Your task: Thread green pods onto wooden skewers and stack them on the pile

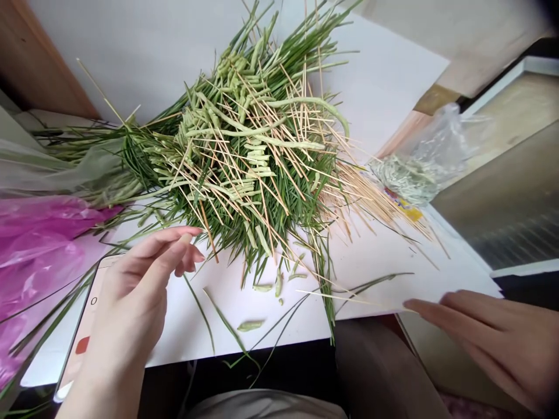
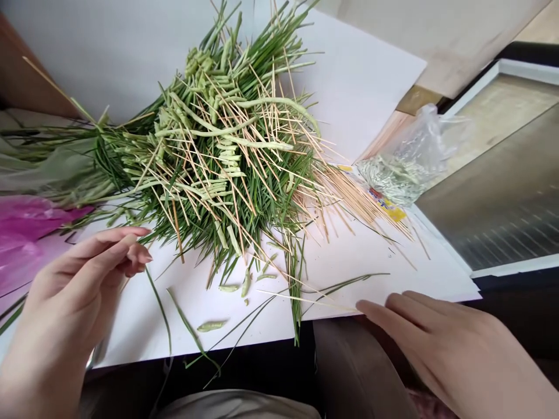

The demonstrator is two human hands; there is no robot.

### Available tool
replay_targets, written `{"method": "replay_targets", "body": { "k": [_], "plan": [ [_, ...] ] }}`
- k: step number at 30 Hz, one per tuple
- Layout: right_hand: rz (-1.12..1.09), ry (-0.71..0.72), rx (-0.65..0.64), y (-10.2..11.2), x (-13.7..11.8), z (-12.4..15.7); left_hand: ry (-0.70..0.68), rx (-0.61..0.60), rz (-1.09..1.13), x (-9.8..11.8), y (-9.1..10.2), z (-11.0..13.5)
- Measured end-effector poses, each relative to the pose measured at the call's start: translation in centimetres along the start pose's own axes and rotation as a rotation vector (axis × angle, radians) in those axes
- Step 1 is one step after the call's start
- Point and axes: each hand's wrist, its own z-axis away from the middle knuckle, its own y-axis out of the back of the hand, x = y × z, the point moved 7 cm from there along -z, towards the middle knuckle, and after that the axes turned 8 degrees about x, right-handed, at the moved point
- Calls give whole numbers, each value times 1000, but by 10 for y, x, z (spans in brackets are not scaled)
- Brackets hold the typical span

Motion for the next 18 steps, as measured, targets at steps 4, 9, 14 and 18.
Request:
{"method": "replay_targets", "body": {
  "k": [4, 9, 14, 18],
  "plan": [
    [41, 151, -31, -3, -12, -27, 9, 4, 12, 3, 0, 0],
    [67, 240, -1, -5, -29, -49, 10, -11, 2, 4, 1, 0],
    [65, 273, -14, -5, -36, -58, 23, -24, 6, 2, -2, 2],
    [46, 252, -13, -5, -36, -62, 37, -45, 10, 0, -5, 3]
  ]
}}
